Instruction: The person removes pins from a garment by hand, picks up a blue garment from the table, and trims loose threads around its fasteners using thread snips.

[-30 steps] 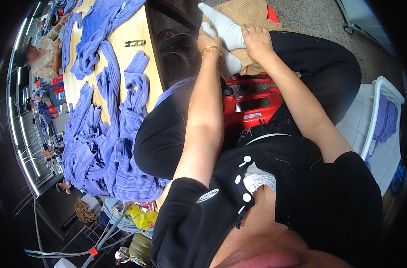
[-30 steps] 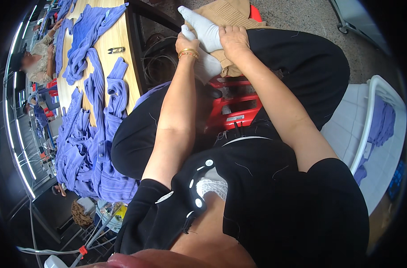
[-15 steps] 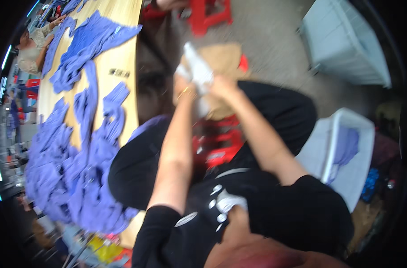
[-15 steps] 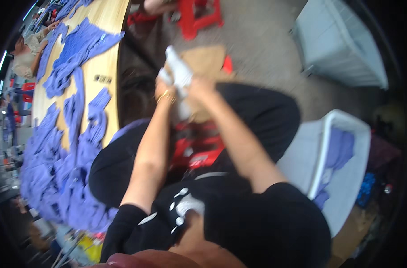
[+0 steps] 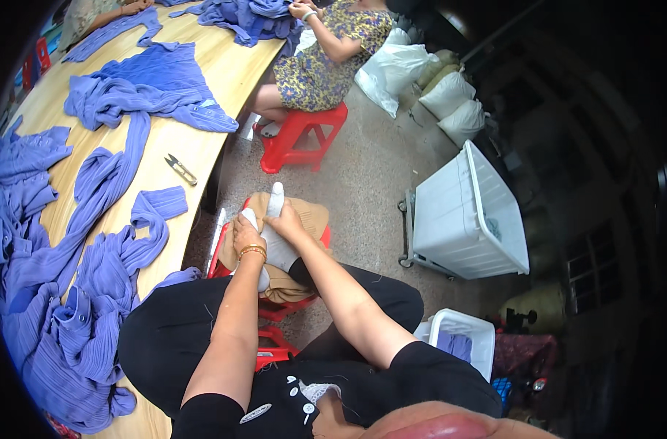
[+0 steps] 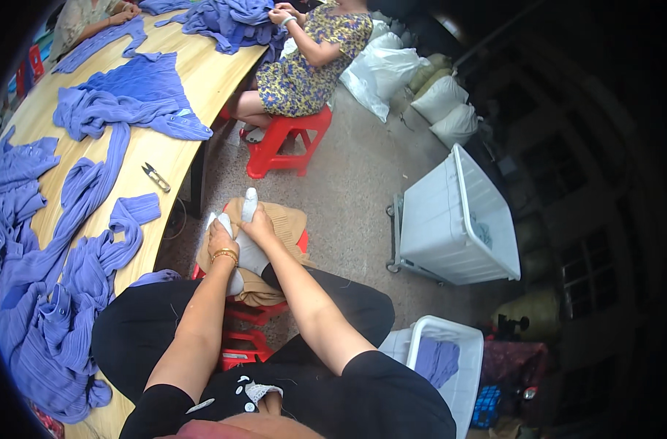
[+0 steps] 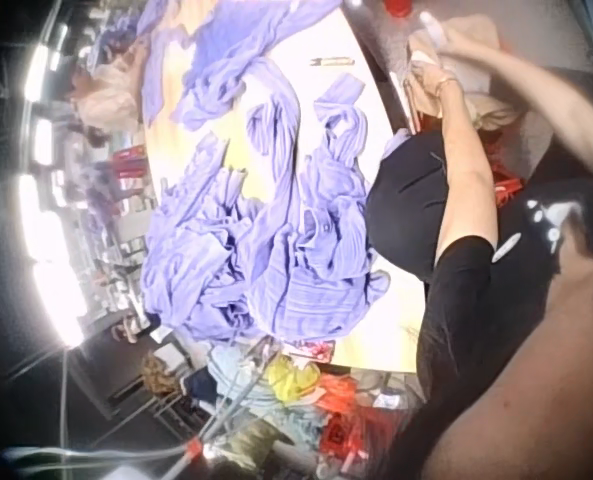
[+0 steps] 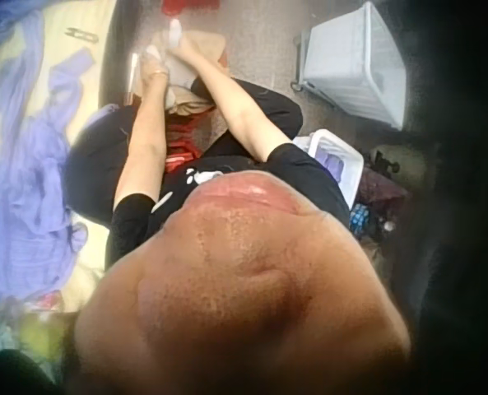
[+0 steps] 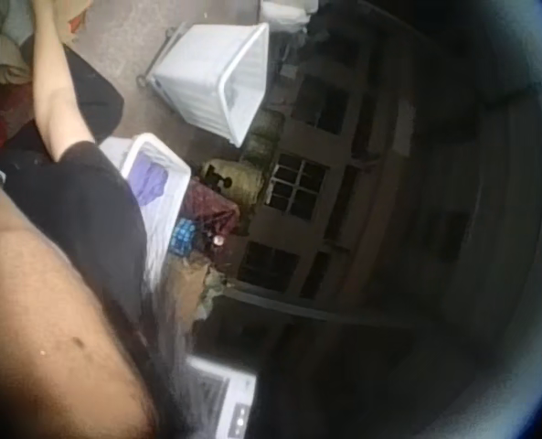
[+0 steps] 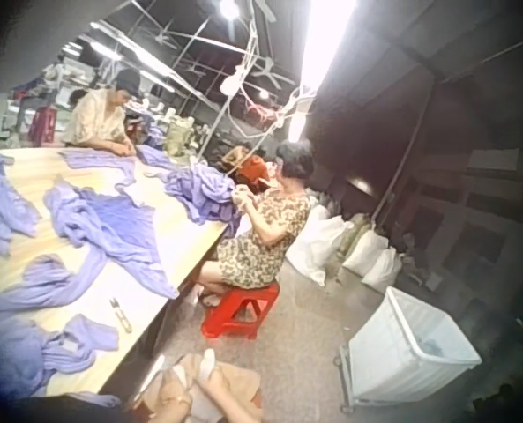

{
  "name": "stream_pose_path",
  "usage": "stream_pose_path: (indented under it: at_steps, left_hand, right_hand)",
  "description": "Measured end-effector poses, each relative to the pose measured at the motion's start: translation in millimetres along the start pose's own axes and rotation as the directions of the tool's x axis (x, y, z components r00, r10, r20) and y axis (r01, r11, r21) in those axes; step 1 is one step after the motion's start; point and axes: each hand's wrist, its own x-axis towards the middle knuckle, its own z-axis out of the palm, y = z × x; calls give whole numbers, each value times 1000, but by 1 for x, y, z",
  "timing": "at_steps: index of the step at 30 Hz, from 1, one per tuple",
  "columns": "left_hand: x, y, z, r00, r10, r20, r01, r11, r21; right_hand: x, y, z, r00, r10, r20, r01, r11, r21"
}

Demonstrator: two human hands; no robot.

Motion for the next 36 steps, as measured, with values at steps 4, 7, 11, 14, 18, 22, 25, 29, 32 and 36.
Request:
stream_pose_path:
  at_steps: [4, 7, 11, 14, 18, 22, 25, 29, 32, 36]
  left_hand:
    - [-1, 10, 5, 1000, -2, -13, 2, 1000, 10]
    - [1, 7, 6, 999, -32, 2, 32, 999, 20]
    - [0, 7, 5, 999, -41, 11, 40, 999, 34]
    - [-2, 8, 6, 999, -2, -42, 4, 999, 52]
    - [-1, 7, 5, 1000, -7, -23, 7, 1000, 29]
    - [-1, 4, 6, 999, -11, -31, 12, 1000, 18]
    - [0, 4, 8, 998, 2, -70, -2, 1000, -5]
    - [2, 3, 6, 999, -24, -43, 24, 1000, 9]
    - [1, 14, 1, 1000, -21, 2, 21, 1000, 21]
    - [3, 12, 2, 1000, -12, -1, 12, 1000, 20]
  right_hand:
    - [26, -2, -6, 993, 90, -73, -93, 995, -46]
    - [37, -8, -4, 992, 119, -46, -123, 989, -84]
    - [38, -2, 2, 992, 113, -53, -117, 991, -69]
    - [45, 6, 3, 996, 91, -15, -92, 995, -48]
    - [46, 12, 7, 998, 58, -30, -60, 997, -53]
    - [40, 19, 9, 997, 73, -18, -73, 997, 35]
    - [39, 20, 8, 996, 82, -20, -80, 992, 94]
    - [43, 14, 9, 993, 111, 43, -115, 988, 103]
    - [53, 22, 6, 993, 113, 42, -116, 990, 85]
    - [58, 24, 9, 992, 115, 55, -120, 988, 95]
